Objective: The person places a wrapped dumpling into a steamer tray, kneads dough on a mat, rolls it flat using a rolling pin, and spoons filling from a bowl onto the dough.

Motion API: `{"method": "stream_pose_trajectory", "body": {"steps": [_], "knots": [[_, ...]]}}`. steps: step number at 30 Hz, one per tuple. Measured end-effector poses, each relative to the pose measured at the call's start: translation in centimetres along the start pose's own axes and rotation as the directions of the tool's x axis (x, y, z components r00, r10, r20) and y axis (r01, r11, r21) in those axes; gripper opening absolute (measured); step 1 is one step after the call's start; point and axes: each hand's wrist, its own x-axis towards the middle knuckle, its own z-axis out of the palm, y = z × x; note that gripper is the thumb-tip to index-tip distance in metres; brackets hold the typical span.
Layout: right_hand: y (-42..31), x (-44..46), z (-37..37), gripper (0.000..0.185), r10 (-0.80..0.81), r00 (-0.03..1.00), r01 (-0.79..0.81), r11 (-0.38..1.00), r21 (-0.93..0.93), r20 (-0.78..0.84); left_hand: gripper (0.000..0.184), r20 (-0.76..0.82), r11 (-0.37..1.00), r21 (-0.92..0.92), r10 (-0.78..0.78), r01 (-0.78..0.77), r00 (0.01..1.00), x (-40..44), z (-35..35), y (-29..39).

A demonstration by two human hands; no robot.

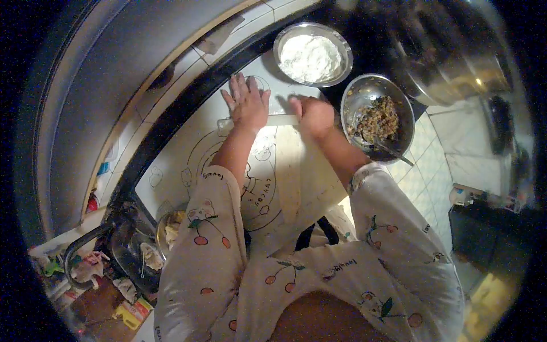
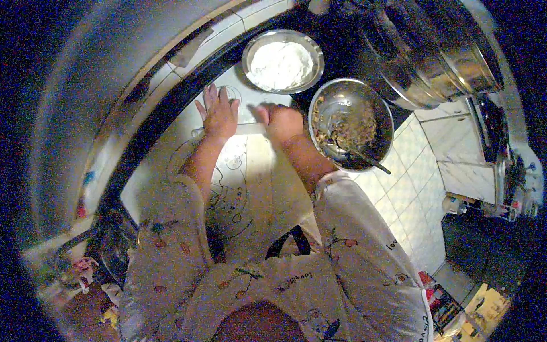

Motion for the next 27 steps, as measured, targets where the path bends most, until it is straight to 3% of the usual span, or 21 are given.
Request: {"method": "stream_pose_trajectory", "body": {"steps": [3,6,9,13,14,16,19,22,23,26,27], "knots": [[0.9,-2.4,0.4,0.039,-0.366,0.93,0.35,0.897,-0.271,-0.01,0.047,-0.098,0.997,-0.064,0.037,-0.044,0.994,0.5,0.3,-0.7],[1.6,-2.2,0.7,0.041,-0.328,0.936,0.348,0.917,-0.197,0.129,0.043,-0.147,0.959,-0.24,0.121,-0.154,0.982,0.0,-0.4,-1.4],[0.0,-3.1,-0.9,0.041,-0.32,0.944,0.329,0.927,-0.179,0.078,0.046,0.018,0.967,-0.237,0.106,-0.099,0.994,-0.8,-2.7,-1.4],[-1.1,-8.2,-2.4,0.042,-0.217,0.975,0.22,0.963,-0.153,0.039,0.06,0.249,0.981,0.056,0.165,-0.185,0.954,-4.7,-5.1,0.9],[-0.4,-10.0,-1.8,0.042,-0.213,0.977,0.213,0.966,-0.147,0.02,0.063,0.341,0.98,0.005,0.185,-0.198,0.922,-6.0,-5.7,1.8],[0.8,-13.3,-0.5,0.044,-0.199,0.98,0.194,0.972,-0.134,-0.019,0.064,0.203,0.961,-0.048,0.277,-0.273,0.939,-9.5,-4.3,2.4],[1.3,-16.5,0.0,0.05,-0.175,0.981,0.182,0.979,-0.091,0.08,0.067,0.234,0.974,-0.068,0.228,-0.218,0.945,-13.4,-3.7,3.2],[1.2,-16.3,-0.1,0.059,-0.299,0.947,0.286,0.951,-0.116,-0.114,0.072,0.197,0.984,-0.022,0.179,-0.179,0.964,-13.9,-4.0,3.2],[1.3,-15.5,0.1,0.061,-0.264,0.963,0.257,0.96,-0.111,-0.055,0.07,0.176,0.987,-0.003,0.157,-0.158,0.972,-13.2,-3.8,3.3],[1.3,-11.6,0.2,0.054,-0.263,0.958,0.244,0.957,-0.156,-0.115,0.067,0.027,0.996,0.006,0.089,-0.089,0.996,-10.6,-2.5,3.0],[1.4,-10.5,0.5,0.052,-0.24,0.963,0.226,0.967,-0.115,-0.123,0.064,-0.005,0.999,0.05,-0.003,0.004,1.0,-9.5,-2.3,3.3]]}}
